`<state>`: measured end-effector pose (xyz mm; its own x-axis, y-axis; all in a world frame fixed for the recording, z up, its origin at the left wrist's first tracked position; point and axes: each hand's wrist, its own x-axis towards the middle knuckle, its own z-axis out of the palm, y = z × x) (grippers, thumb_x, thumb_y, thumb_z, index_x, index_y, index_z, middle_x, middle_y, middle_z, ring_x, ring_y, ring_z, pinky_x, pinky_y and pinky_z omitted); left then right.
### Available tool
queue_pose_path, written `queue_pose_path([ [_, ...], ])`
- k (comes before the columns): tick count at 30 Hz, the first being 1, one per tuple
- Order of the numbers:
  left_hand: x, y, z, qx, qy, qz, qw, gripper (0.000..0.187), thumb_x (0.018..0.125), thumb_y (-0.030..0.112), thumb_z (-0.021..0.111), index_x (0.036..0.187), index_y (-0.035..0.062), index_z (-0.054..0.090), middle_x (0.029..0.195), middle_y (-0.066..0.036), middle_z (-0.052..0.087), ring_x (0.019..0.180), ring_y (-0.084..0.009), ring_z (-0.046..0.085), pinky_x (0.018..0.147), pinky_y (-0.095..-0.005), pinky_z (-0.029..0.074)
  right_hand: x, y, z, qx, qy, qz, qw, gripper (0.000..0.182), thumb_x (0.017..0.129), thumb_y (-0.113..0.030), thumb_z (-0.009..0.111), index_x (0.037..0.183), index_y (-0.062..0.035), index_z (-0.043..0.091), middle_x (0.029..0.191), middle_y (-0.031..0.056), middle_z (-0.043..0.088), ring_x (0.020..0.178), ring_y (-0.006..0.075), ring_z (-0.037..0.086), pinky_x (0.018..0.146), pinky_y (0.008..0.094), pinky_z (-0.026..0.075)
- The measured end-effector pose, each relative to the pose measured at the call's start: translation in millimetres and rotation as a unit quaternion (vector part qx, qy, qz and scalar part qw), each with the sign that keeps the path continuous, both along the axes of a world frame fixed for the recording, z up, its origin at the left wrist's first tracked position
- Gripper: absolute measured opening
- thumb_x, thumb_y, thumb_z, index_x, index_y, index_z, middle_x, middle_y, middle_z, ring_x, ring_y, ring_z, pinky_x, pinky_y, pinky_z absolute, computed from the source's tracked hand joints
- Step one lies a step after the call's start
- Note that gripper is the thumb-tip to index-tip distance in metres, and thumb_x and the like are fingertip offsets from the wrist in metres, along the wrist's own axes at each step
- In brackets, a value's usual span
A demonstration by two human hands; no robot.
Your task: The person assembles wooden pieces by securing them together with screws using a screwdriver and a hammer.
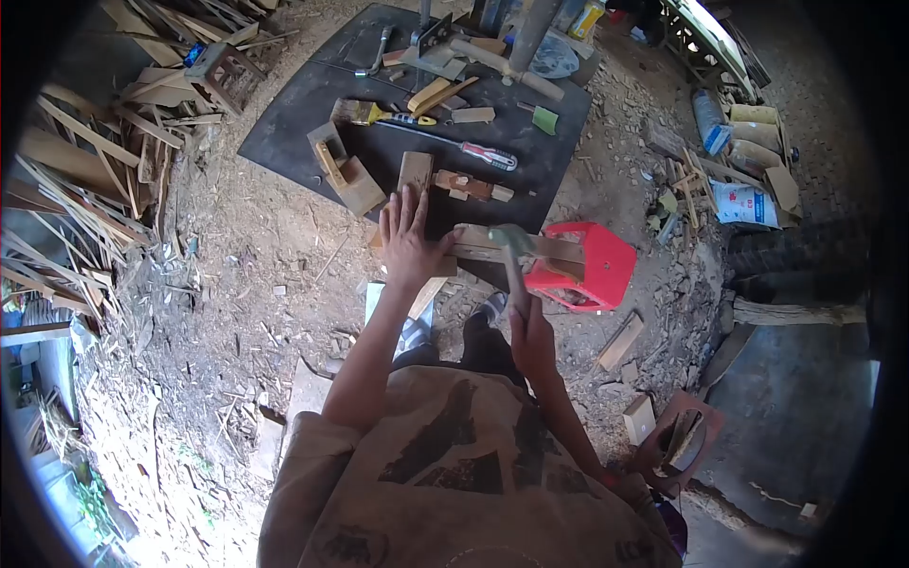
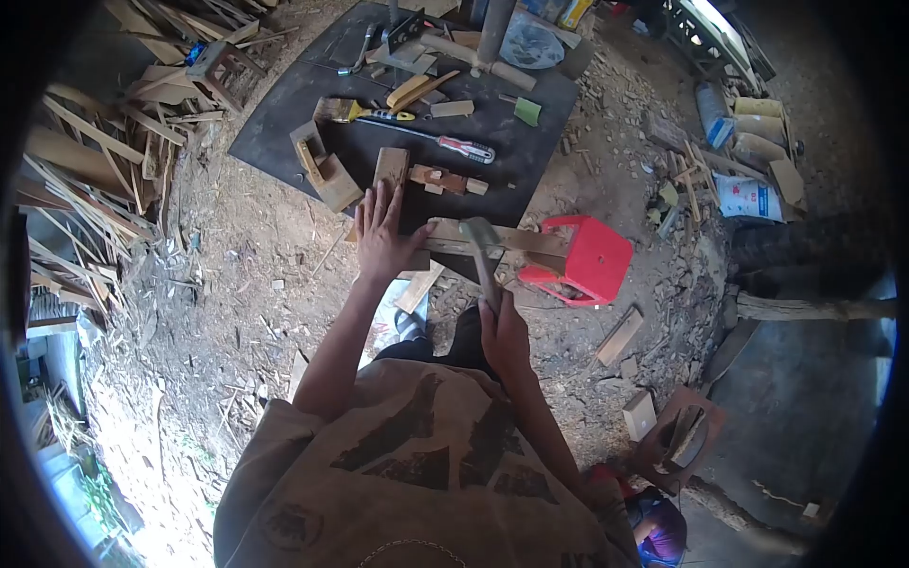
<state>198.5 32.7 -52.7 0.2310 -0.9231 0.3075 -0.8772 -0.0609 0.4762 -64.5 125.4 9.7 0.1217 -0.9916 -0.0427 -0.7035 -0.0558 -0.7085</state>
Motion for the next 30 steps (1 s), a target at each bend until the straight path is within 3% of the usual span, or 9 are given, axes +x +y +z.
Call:
queue_pose_path([
  [6, 0.1, -1.3, -1.2, 0.013, 0.012, -0.002, 1.0, 0.102, 0.09, 0.071, 0.07, 0.165, 0.009, 0.041, 0.173, -0.02, 0.033, 0.162, -0.0389, 0.026, 0.131, -0.0544, 0.017, 8.8, -5.0, 58.8, -0.019, -0.108, -0.063, 0.992, 0.035, 0.11, -0.023, 0.056, 0.131, 0.0043, 0.053, 0.085, 0.0238, 0.068, 0.073, 0.0375, 0.071, 0.065, 0.044, 0.053],
  [11, -0.4, -1.2, -3.1, 0.005, -0.001, -0.004, 1.0, 0.101, 0.09, 0.071, 0.07, 0.164, 0.0083, 0.043, 0.173, -0.02, 0.033, 0.162, -0.0394, 0.027, 0.131, -0.0546, 0.018, 6.8, -1.5, 53.2, -0.152, -0.286, -0.048, 0.945, 0.025, 0.109, -0.015, 0.049, 0.129, -0.0003, 0.046, 0.084, 0.0019, 0.059, 0.063, 0.0089, 0.053, 0.052, 0.0278, 0.039],
  [15, -0.8, -1.5, -2.2, -0.008, -0.006, -0.004, 1.0, 0.098, 0.091, 0.067, 0.072, 0.164, 0.0081, 0.044, 0.172, -0.021, 0.035, 0.16, -0.0411, 0.03, 0.13, -0.0549, 0.02, -0.7, 8.1, -4.2, -0.07, -0.113, -0.06, 0.989, 0.042, 0.107, -0.023, 0.058, 0.137, 0.0048, 0.05, 0.098, 0.0302, 0.071, 0.085, 0.049, 0.073, 0.071, 0.0511, 0.056],
  [18, 0.0, -0.7, -0.1, 0.002, -0.009, -0.01, 1.0, 0.098, 0.091, 0.067, 0.072, 0.164, 0.0081, 0.043, 0.173, -0.021, 0.034, 0.16, -0.0411, 0.03, 0.13, -0.0552, 0.02, -4.4, 5.5, -26.7, 0.028, -0.044, -0.029, 0.998, 0.042, 0.109, -0.028, 0.058, 0.136, 0.0034, 0.051, 0.097, 0.0351, 0.07, 0.093, 0.0571, 0.068, 0.073, 0.0579, 0.054],
  [20, 1.3, -3.6, 1.3, 0.008, -0.005, -0.009, 1.0, 0.099, 0.091, 0.067, 0.072, 0.164, 0.0082, 0.042, 0.173, -0.021, 0.033, 0.16, -0.0415, 0.029, 0.13, -0.0551, 0.02, 3.6, -0.6, 14.0, 0.04, -0.071, -0.072, 0.994, 0.034, 0.11, -0.027, 0.057, 0.127, 0.0019, 0.054, 0.091, 0.0329, 0.07, 0.089, 0.0555, 0.069, 0.07, 0.0571, 0.052],
  [22, -0.3, -0.4, -0.2, 0.018, -0.006, -0.013, 1.0, 0.099, 0.091, 0.068, 0.071, 0.165, 0.0081, 0.042, 0.173, -0.021, 0.032, 0.161, -0.0413, 0.028, 0.13, -0.0549, 0.019, 0.3, -3.0, 30.5, -0.008, -0.122, -0.085, 0.989, 0.03, 0.11, -0.025, 0.057, 0.124, 0.0019, 0.054, 0.082, 0.0272, 0.069, 0.078, 0.0458, 0.072, 0.063, 0.0496, 0.052],
  [23, -0.1, -1.9, -0.9, 0.02, -0.01, -0.012, 1.0, 0.1, 0.091, 0.069, 0.07, 0.165, 0.008, 0.042, 0.173, -0.022, 0.032, 0.161, -0.041, 0.027, 0.131, -0.0547, 0.018, -0.9, -2.5, 43.3, 0.0, -0.174, -0.099, 0.98, 0.03, 0.108, -0.024, 0.058, 0.122, 0.0027, 0.053, 0.076, 0.0186, 0.065, 0.066, 0.0307, 0.07, 0.057, 0.0409, 0.049],
  [26, 0.0, -3.3, -3.9, 0.015, -0.016, -0.014, 1.0, 0.1, 0.091, 0.069, 0.071, 0.165, 0.0085, 0.041, 0.173, -0.022, 0.033, 0.161, -0.0427, 0.027, 0.131, -0.0552, 0.018, 6.0, 3.2, 46.0, -0.077, -0.403, -0.144, 0.901, 0.033, 0.106, -0.024, 0.058, 0.122, 0.004, 0.053, 0.079, 0.0157, 0.064, 0.064, 0.0204, 0.066, 0.054, 0.0357, 0.048],
  [30, -0.7, -3.9, -2.2, 0.035, -0.018, -0.013, 0.999, 0.1, 0.092, 0.071, 0.068, 0.166, 0.0092, 0.041, 0.174, -0.021, 0.03, 0.162, -0.0414, 0.024, 0.132, -0.0547, 0.016, -1.1, 12.2, -9.9, -0.073, -0.246, -0.119, 0.959, 0.038, 0.105, -0.026, 0.059, 0.126, 0.0047, 0.051, 0.095, 0.0257, 0.069, 0.072, 0.0347, 0.072, 0.06, 0.0449, 0.053],
])
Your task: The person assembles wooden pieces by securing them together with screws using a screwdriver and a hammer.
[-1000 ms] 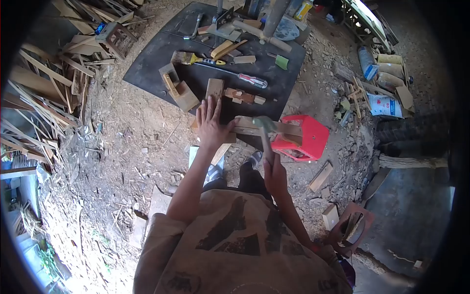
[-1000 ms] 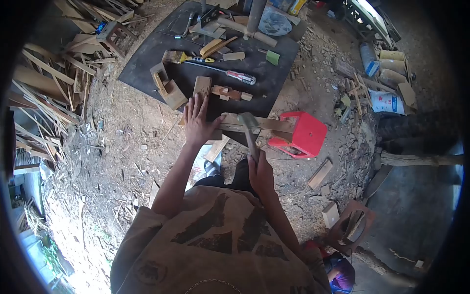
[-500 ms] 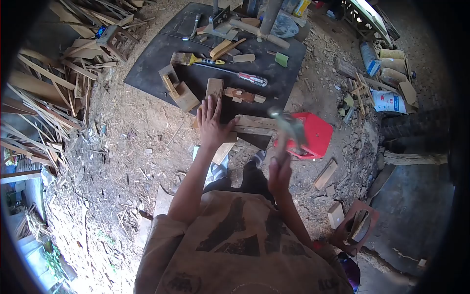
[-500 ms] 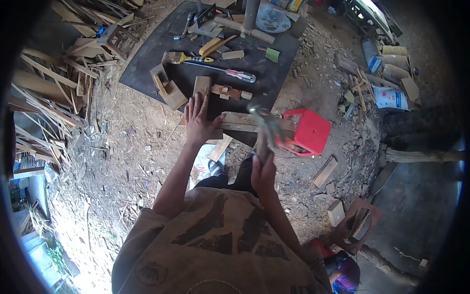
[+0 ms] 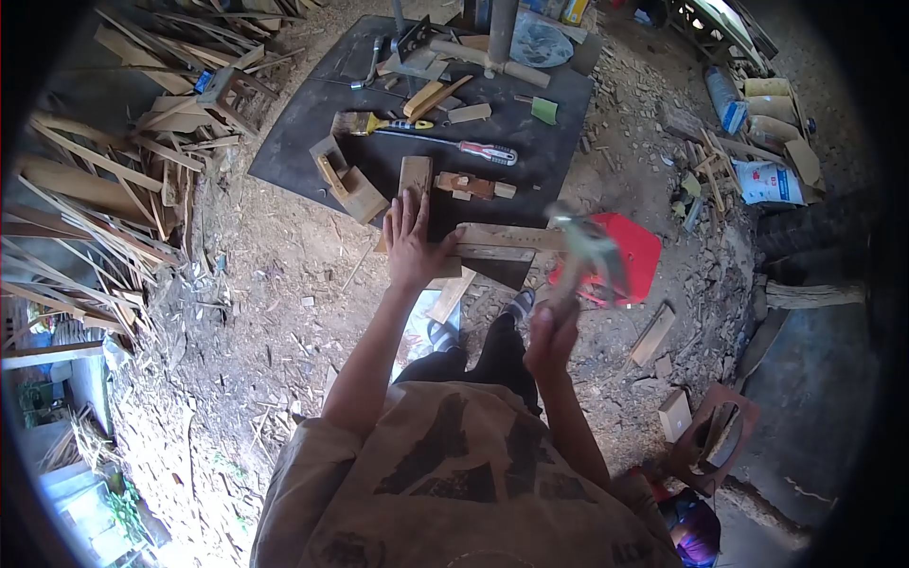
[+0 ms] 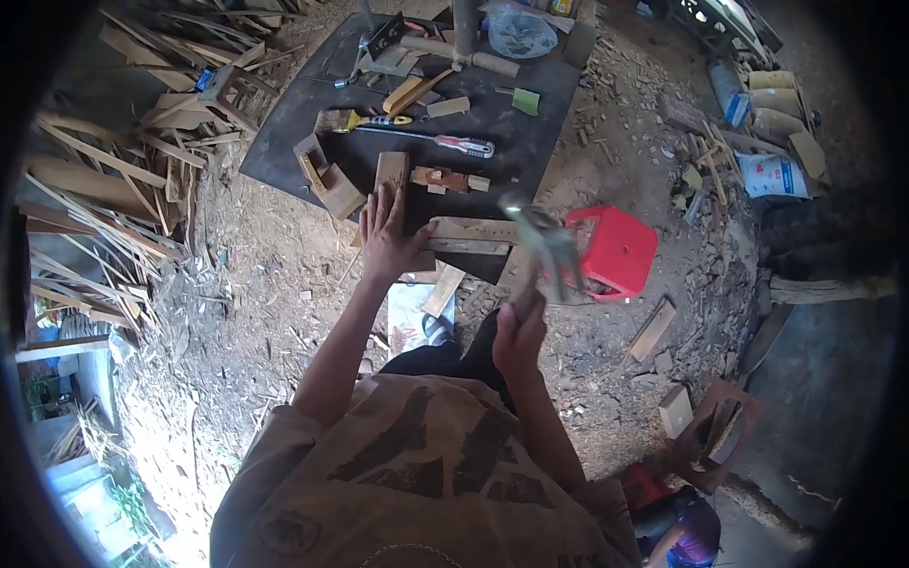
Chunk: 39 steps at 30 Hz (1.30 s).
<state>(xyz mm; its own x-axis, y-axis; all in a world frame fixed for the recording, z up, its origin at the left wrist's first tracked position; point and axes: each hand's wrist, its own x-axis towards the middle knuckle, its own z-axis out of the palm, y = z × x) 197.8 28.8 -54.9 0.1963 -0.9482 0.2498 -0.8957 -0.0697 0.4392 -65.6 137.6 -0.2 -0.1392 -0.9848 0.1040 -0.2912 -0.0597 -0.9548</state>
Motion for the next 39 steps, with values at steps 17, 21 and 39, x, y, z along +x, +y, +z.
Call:
queue_pose_path([
  [17, -2.4, 0.9, 0.5, 0.001, -0.002, -0.015, 1.0, 0.097, 0.09, 0.065, 0.073, 0.164, 0.0097, 0.044, 0.17, -0.025, 0.036, 0.159, -0.0457, 0.028, 0.129, -0.0598, 0.02, -7.6, 5.4, -24.9, 0.056, 0.22, 0.094, 0.969, 0.046, 0.105, -0.025, 0.062, 0.137, 0.0044, 0.051, 0.095, 0.034, 0.07, 0.09, 0.0551, 0.07, 0.071, 0.0574, 0.055],
  [21, -2.4, -3.0, 2.6, -0.006, -0.011, -0.008, 1.0, 0.097, 0.089, 0.066, 0.074, 0.164, 0.0105, 0.045, 0.169, -0.026, 0.038, 0.159, -0.0462, 0.03, 0.128, -0.0604, 0.022, -3.4, 4.3, 12.4, 0.022, 0.168, 0.111, 0.979, 0.043, 0.106, -0.029, 0.064, 0.133, 0.0031, 0.054, 0.091, 0.0276, 0.071, 0.08, 0.0496, 0.07, 0.067, 0.0546, 0.055],
  [39, -3.1, -0.6, 3.9, 0.007, 0.007, -0.002, 1.0, 0.094, 0.09, 0.065, 0.073, 0.163, 0.0115, 0.046, 0.172, -0.025, 0.033, 0.161, -0.0452, 0.026, 0.13, -0.0589, 0.018, -13.7, 0.8, 40.3, 0.016, 0.051, 0.023, 0.998, 0.031, 0.108, -0.021, 0.059, 0.126, 0.004, 0.054, 0.08, 0.0266, 0.067, 0.076, 0.0491, 0.069, 0.064, 0.0527, 0.052],
])
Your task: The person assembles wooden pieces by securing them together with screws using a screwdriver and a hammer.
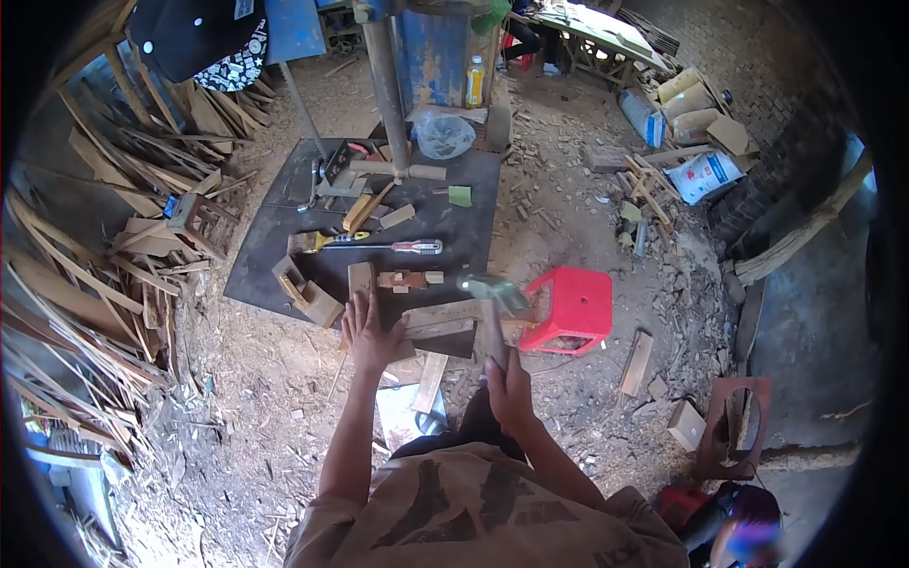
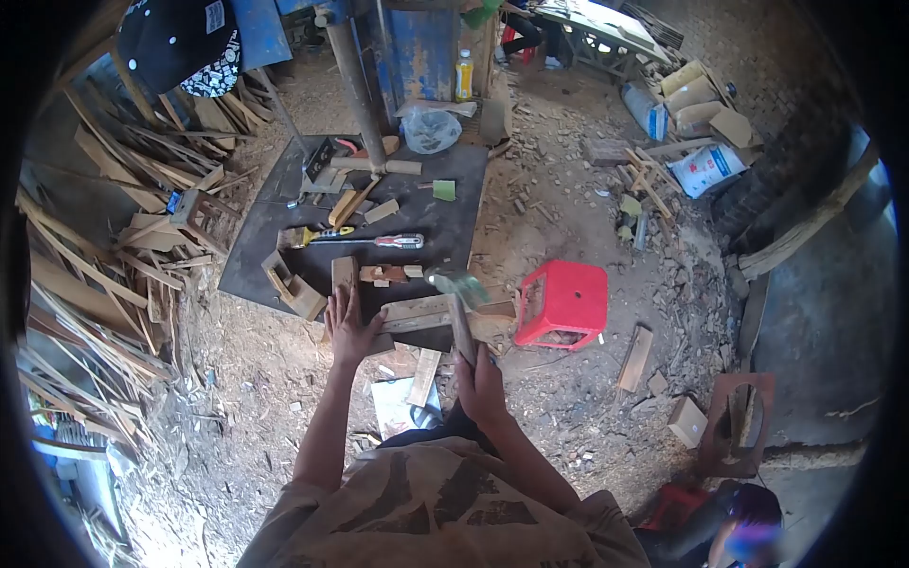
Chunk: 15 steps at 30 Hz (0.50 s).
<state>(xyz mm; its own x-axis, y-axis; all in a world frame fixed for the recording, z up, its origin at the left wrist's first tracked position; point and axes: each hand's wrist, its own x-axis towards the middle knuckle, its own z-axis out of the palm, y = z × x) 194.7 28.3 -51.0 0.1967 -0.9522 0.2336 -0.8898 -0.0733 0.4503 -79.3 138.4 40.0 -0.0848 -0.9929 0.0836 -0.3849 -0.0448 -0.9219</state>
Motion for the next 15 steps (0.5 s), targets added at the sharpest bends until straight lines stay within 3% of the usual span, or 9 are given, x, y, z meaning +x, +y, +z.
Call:
queue_pose_path([
  [2, 0.5, 1.1, -4.3, -0.004, 0.0, -0.001, 1.0, 0.094, 0.09, 0.066, 0.073, 0.163, 0.0113, 0.047, 0.172, -0.025, 0.033, 0.16, -0.0452, 0.026, 0.13, -0.059, 0.018, 0.8, 0.6, 17.9, -0.04, -0.032, -0.008, 0.999, 0.032, 0.108, -0.021, 0.059, 0.126, 0.0055, 0.054, 0.08, 0.0251, 0.066, 0.074, 0.0485, 0.069, 0.064, 0.0515, 0.052],
  [5, 1.5, 1.1, -3.7, -0.011, 0.003, -0.002, 1.0, 0.094, 0.09, 0.066, 0.073, 0.162, 0.0108, 0.047, 0.171, -0.026, 0.034, 0.16, -0.0453, 0.027, 0.129, -0.0593, 0.019, -0.2, -3.6, -13.0, -0.115, 0.014, 0.014, 0.993, 0.033, 0.108, -0.022, 0.06, 0.126, 0.0045, 0.055, 0.08, 0.0246, 0.067, 0.074, 0.0472, 0.069, 0.065, 0.0514, 0.052],
  [8, 0.5, -0.2, -2.8, -0.017, 0.0, -0.003, 1.0, 0.095, 0.09, 0.065, 0.074, 0.162, 0.0101, 0.047, 0.17, -0.026, 0.035, 0.16, -0.0457, 0.028, 0.129, -0.0593, 0.019, -3.1, -1.6, -38.5, -0.023, 0.125, 0.092, 0.988, 0.035, 0.107, -0.025, 0.061, 0.124, 0.0046, 0.055, 0.081, 0.0246, 0.068, 0.076, 0.0469, 0.07, 0.066, 0.0513, 0.053],
  [11, 0.1, 2.1, -4.1, -0.026, 0.0, -0.002, 1.0, 0.096, 0.089, 0.065, 0.074, 0.162, 0.0089, 0.047, 0.17, -0.027, 0.036, 0.159, -0.0462, 0.029, 0.129, -0.0594, 0.019, -5.0, 1.4, -41.6, 0.054, 0.107, 0.123, 0.985, 0.035, 0.107, -0.025, 0.061, 0.126, 0.0029, 0.053, 0.085, 0.0306, 0.068, 0.083, 0.0536, 0.069, 0.065, 0.053, 0.052],
  [15, 0.6, 0.2, -2.5, -0.042, -0.002, -0.009, 0.999, 0.097, 0.089, 0.063, 0.076, 0.162, 0.0072, 0.046, 0.169, -0.027, 0.037, 0.158, -0.0465, 0.03, 0.129, -0.0598, 0.019, -0.4, -0.8, -15.4, 0.03, 0.057, 0.1, 0.993, 0.036, 0.106, -0.024, 0.062, 0.124, 0.0065, 0.056, 0.083, 0.0274, 0.07, 0.081, 0.0481, 0.072, 0.067, 0.0521, 0.054],
])
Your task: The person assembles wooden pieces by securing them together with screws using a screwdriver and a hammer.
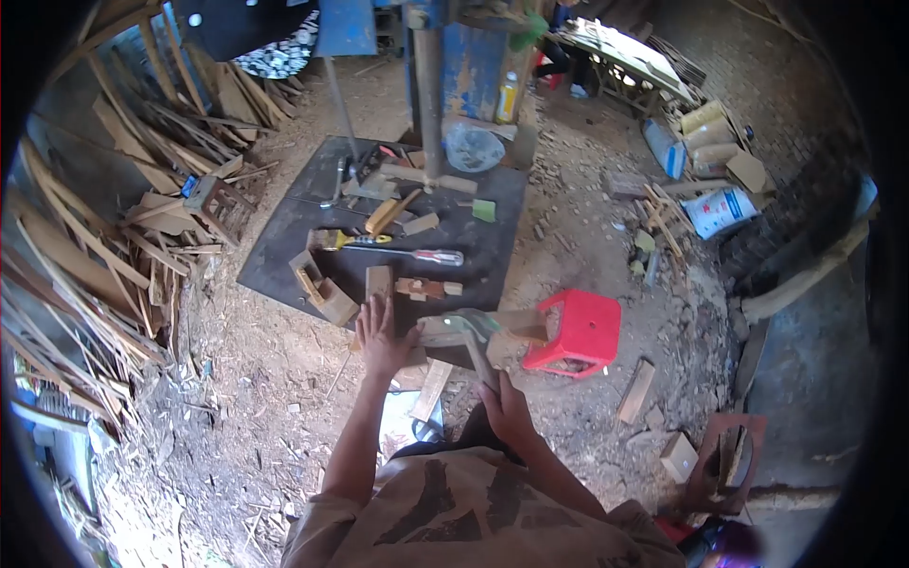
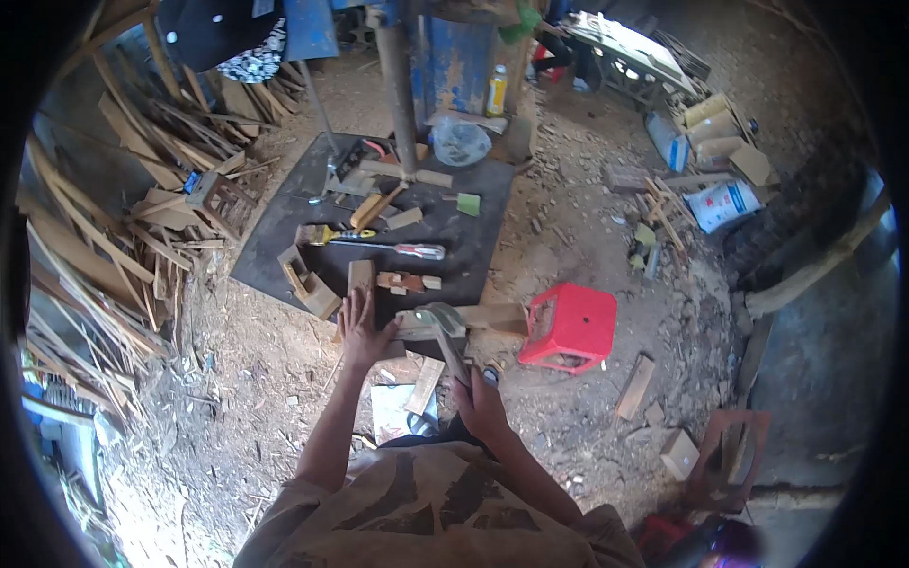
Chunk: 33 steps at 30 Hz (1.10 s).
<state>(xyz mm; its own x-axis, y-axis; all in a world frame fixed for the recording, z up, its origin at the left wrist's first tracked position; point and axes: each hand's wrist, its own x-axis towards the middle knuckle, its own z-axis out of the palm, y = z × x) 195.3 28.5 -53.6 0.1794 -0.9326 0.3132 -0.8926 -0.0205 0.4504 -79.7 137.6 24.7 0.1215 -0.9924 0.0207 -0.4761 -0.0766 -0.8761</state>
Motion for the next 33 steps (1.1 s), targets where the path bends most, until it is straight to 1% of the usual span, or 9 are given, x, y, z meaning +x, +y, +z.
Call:
queue_pose_path([
  [4, 2.1, 4.6, 1.8, 0.032, 0.009, 0.01, 0.999, 0.1, 0.088, 0.063, 0.076, 0.165, 0.0091, 0.043, 0.174, -0.023, 0.03, 0.161, -0.0439, 0.024, 0.131, -0.0578, 0.017, 6.9, 0.1, 0.8, -0.09, -0.05, -0.024, 0.994, 0.036, 0.105, -0.019, 0.062, 0.129, 0.0066, 0.054, 0.083, 0.0279, 0.07, 0.078, 0.0489, 0.071, 0.063, 0.0506, 0.054],
  [6, 2.5, 5.5, 4.5, 0.031, 0.033, 0.009, 0.999, 0.101, 0.088, 0.063, 0.076, 0.167, 0.011, 0.039, 0.174, -0.021, 0.03, 0.161, -0.0437, 0.025, 0.131, -0.0576, 0.017, 9.1, -5.9, 7.5, -0.057, -0.058, -0.012, 0.997, 0.038, 0.106, -0.022, 0.062, 0.13, 0.0061, 0.053, 0.085, 0.0287, 0.07, 0.08, 0.0518, 0.07, 0.065, 0.0537, 0.054],
  [8, 5.9, 4.4, -3.5, 0.024, -0.002, -0.002, 1.0, 0.104, 0.087, 0.058, 0.079, 0.168, 0.0121, 0.035, 0.173, -0.024, 0.03, 0.16, -0.0453, 0.026, 0.13, -0.058, 0.019, 2.2, -8.0, -34.1, -0.079, 0.032, -0.01, 0.996, 0.037, 0.107, -0.027, 0.062, 0.126, 0.0041, 0.054, 0.086, 0.0295, 0.069, 0.08, 0.053, 0.069, 0.066, 0.0566, 0.052],
  [9, 5.3, 1.8, -4.7, 0.025, -0.006, 0.002, 1.0, 0.103, 0.087, 0.057, 0.08, 0.168, 0.0118, 0.035, 0.173, -0.025, 0.03, 0.16, -0.0459, 0.026, 0.13, -0.0583, 0.019, -0.8, -9.2, -30.8, -0.021, 0.059, 0.007, 0.998, 0.037, 0.107, -0.031, 0.062, 0.121, 0.0026, 0.055, 0.089, 0.0304, 0.068, 0.082, 0.054, 0.067, 0.068, 0.0588, 0.051],
  [10, 2.2, 2.5, -5.2, 0.028, -0.012, 0.006, 1.0, 0.103, 0.086, 0.056, 0.081, 0.168, 0.0115, 0.036, 0.172, -0.026, 0.031, 0.159, -0.0465, 0.027, 0.129, -0.0586, 0.019, -7.4, -11.3, -36.2, 0.028, 0.063, 0.03, 0.997, 0.036, 0.107, -0.031, 0.063, 0.116, 0.0025, 0.055, 0.092, 0.0308, 0.068, 0.086, 0.0533, 0.067, 0.069, 0.0577, 0.051],
  [15, -1.8, 1.4, 4.8, 0.022, 0.0, -0.007, 1.0, 0.097, 0.088, 0.059, 0.078, 0.164, 0.0099, 0.043, 0.17, -0.027, 0.035, 0.159, -0.0475, 0.029, 0.129, -0.0589, 0.019, -13.1, -9.3, -36.7, -0.012, 0.01, -0.026, 1.0, 0.04, 0.106, -0.032, 0.065, 0.122, 0.0041, 0.056, 0.092, 0.0307, 0.068, 0.091, 0.0508, 0.069, 0.072, 0.0536, 0.052],
  [21, -3.5, -0.3, 9.5, 0.029, -0.026, 0.003, 0.999, 0.096, 0.09, 0.06, 0.076, 0.165, 0.0101, 0.042, 0.17, -0.026, 0.035, 0.158, -0.0471, 0.03, 0.129, -0.0596, 0.022, -24.5, -28.2, -6.0, 0.037, -0.02, -0.122, 0.992, 0.038, 0.105, -0.03, 0.068, 0.128, 0.0002, 0.06, 0.084, 0.0225, 0.072, 0.075, 0.0417, 0.073, 0.066, 0.0467, 0.054],
  [28, -2.9, -4.2, 13.9, 0.052, -0.005, 0.0, 0.999, 0.097, 0.088, 0.055, 0.08, 0.165, 0.0104, 0.042, 0.17, -0.026, 0.035, 0.159, -0.0465, 0.03, 0.129, -0.0595, 0.021, -71.6, -50.6, 3.1, 0.088, 0.086, -0.184, 0.975, 0.041, 0.102, -0.028, 0.073, 0.133, -0.0033, 0.061, 0.082, 0.0163, 0.072, 0.07, 0.0331, 0.072, 0.065, 0.0441, 0.054],
  [33, -6.8, -6.9, 26.4, 0.044, 0.031, 0.001, 0.999, 0.089, 0.087, 0.042, 0.084, 0.162, 0.0107, 0.048, 0.169, -0.024, 0.038, 0.158, -0.044, 0.033, 0.129, -0.0591, 0.021, -98.9, -99.8, 11.1, 0.053, 0.182, -0.18, 0.965, 0.048, 0.094, -0.022, 0.08, 0.136, -0.0052, 0.062, 0.112, 0.0222, 0.074, 0.101, 0.0409, 0.074, 0.085, 0.0474, 0.058],
])
